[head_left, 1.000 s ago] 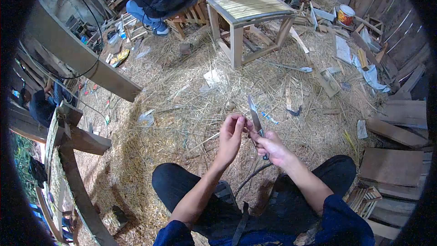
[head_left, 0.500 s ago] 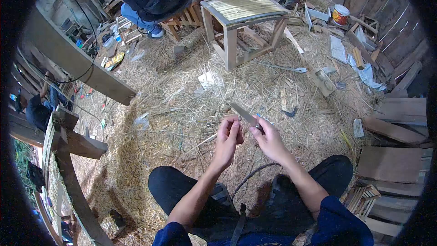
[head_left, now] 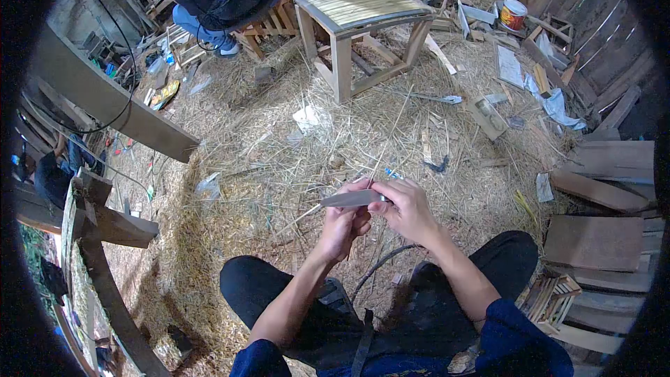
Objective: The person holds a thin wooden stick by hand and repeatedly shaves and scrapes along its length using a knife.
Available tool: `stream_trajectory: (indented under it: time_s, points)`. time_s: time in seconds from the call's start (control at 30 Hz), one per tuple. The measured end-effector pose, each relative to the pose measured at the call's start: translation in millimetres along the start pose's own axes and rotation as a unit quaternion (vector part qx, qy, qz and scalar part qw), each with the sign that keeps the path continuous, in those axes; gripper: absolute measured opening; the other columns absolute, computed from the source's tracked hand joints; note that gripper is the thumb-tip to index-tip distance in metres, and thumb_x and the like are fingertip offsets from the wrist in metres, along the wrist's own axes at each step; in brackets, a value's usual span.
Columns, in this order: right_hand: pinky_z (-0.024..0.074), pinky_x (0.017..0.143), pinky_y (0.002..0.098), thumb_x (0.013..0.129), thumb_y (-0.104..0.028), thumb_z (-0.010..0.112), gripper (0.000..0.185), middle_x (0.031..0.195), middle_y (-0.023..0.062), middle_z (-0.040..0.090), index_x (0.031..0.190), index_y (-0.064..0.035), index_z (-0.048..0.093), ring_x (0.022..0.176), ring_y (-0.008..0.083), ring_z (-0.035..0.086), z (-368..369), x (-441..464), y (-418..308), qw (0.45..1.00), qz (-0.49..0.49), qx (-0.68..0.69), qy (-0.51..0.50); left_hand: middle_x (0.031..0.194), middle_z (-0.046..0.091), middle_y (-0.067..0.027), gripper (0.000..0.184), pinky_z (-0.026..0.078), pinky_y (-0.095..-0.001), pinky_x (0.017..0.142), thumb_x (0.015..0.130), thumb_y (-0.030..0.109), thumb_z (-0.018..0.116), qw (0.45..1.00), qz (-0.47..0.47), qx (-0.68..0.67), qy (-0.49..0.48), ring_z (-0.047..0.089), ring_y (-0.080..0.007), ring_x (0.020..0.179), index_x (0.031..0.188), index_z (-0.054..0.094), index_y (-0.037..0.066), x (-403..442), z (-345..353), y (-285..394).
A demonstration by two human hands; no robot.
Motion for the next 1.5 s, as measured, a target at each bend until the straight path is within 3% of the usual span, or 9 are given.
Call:
stream_trajectory:
  time_s: [0.43, 0.67, 0.8, 0.93, 1.03, 1.1, 1.2, 1.4, 1.5]
  points:
    - [0.0425, 0.072, 0.0388, 0.080, -0.035, 0.071, 0.040, 0.086, 0.0096, 0.068, 0.105, -0.0031, 0.067, 0.078, 0.0286, 0.062, -17, 8, 6, 0.997, -0.031, -0.067, 0.001, 0.081, 0.048, 0.0041, 0.030, 0.027, -0.0188, 0.047, 0.100, 0.020, 0.053, 0.996, -0.053, -0.048, -0.044, 0.035, -0.0026, 0.058, 0.129, 0.048, 0.014, -3, 9, -1]
    - [0.0459, 0.077, 0.0392, 0.087, -0.034, 0.067, 0.038, 0.098, 0.0137, 0.071, 0.109, -0.0024, 0.068, 0.085, 0.0309, 0.065, -53, 7, 57, 0.991, 0.090, -0.059, 0.078, 0.075, 0.040, 0.0047, 0.027, 0.027, -0.0190, 0.047, 0.097, 0.022, 0.056, 0.996, -0.081, 0.024, -0.019, 0.036, -0.0040, 0.057, 0.123, 0.051, 0.015, -11, 20, 2]
    - [0.0456, 0.076, 0.0399, 0.087, -0.037, 0.067, 0.038, 0.097, 0.0120, 0.071, 0.107, -0.0048, 0.069, 0.082, 0.0276, 0.066, -36, 8, 37, 0.995, 0.077, -0.048, 0.048, 0.072, 0.039, 0.0052, 0.027, 0.026, -0.0196, 0.047, 0.096, 0.022, 0.053, 0.996, -0.079, 0.033, 0.003, 0.036, -0.0037, 0.055, 0.123, 0.053, 0.014, -11, 15, 0]
    - [0.0462, 0.072, 0.0411, 0.090, -0.043, 0.062, 0.042, 0.082, 0.0079, 0.070, 0.109, -0.0063, 0.069, 0.076, 0.0264, 0.065, -18, 8, 3, 0.996, -0.033, -0.081, 0.014, 0.065, 0.037, 0.0068, 0.038, 0.024, -0.0211, 0.045, 0.097, 0.019, 0.049, 0.997, -0.073, 0.035, 0.000, 0.030, -0.0037, 0.050, 0.132, 0.053, 0.007, -1, -8, -14]
    - [0.0470, 0.069, 0.0405, 0.091, -0.043, 0.061, 0.041, 0.080, 0.0066, 0.068, 0.109, -0.0061, 0.069, 0.074, 0.0256, 0.064, -66, 11, 64, 0.985, 0.116, -0.017, 0.127, 0.063, 0.031, 0.0088, 0.041, 0.022, -0.0217, 0.044, 0.100, 0.016, 0.048, 0.995, -0.046, 0.069, -0.048, 0.027, -0.0035, 0.050, 0.140, 0.049, 0.008, -9, 11, 4]
    - [0.0481, 0.069, 0.0393, 0.092, -0.040, 0.062, 0.039, 0.085, 0.0075, 0.070, 0.111, -0.0064, 0.068, 0.075, 0.0258, 0.065, -103, -6, 115, 0.941, 0.296, -0.025, 0.166, 0.064, 0.031, 0.0090, 0.041, 0.022, -0.0216, 0.045, 0.100, 0.015, 0.048, 0.994, -0.045, 0.081, -0.051, 0.027, -0.0034, 0.051, 0.141, 0.048, 0.008, -10, 13, 0]
    - [0.0483, 0.071, 0.0378, 0.091, -0.040, 0.063, 0.039, 0.086, 0.0092, 0.070, 0.111, -0.0065, 0.068, 0.077, 0.0246, 0.065, -107, -4, 96, 0.965, 0.162, -0.063, 0.194, 0.065, 0.032, 0.0086, 0.041, 0.023, -0.0216, 0.045, 0.100, 0.014, 0.048, 0.997, -0.041, 0.055, -0.027, 0.028, -0.0032, 0.052, 0.140, 0.049, 0.007, -6, 8, 1]
    - [0.0484, 0.077, 0.0362, 0.094, -0.042, 0.060, 0.044, 0.099, 0.0099, 0.070, 0.117, -0.0056, 0.063, 0.083, 0.0207, 0.065, -36, 11, 38, 0.993, 0.105, 0.041, 0.045, 0.067, 0.038, 0.0080, 0.039, 0.025, -0.0206, 0.046, 0.099, 0.013, 0.048, 0.995, 0.010, 0.099, -0.027, 0.031, -0.0025, 0.053, 0.137, 0.052, 0.007, 7, 4, 1]
    - [0.0474, 0.083, 0.0322, 0.095, -0.040, 0.060, 0.046, 0.112, 0.0058, 0.067, 0.124, -0.0049, 0.059, 0.093, 0.0161, 0.062, -36, 9, 68, 0.930, 0.230, 0.276, 0.077, 0.067, 0.039, 0.0083, 0.038, 0.026, -0.0199, 0.047, 0.099, 0.013, 0.049, 0.988, 0.012, 0.152, -0.015, 0.032, -0.0022, 0.054, 0.136, 0.054, 0.007, 6, 1, 0]
Point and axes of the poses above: each hand's wrist, its own x-axis towards the middle knuckle, its own z-axis out of the palm, y = z × x, the point moved 10 cm from there along x, towards the middle knuckle
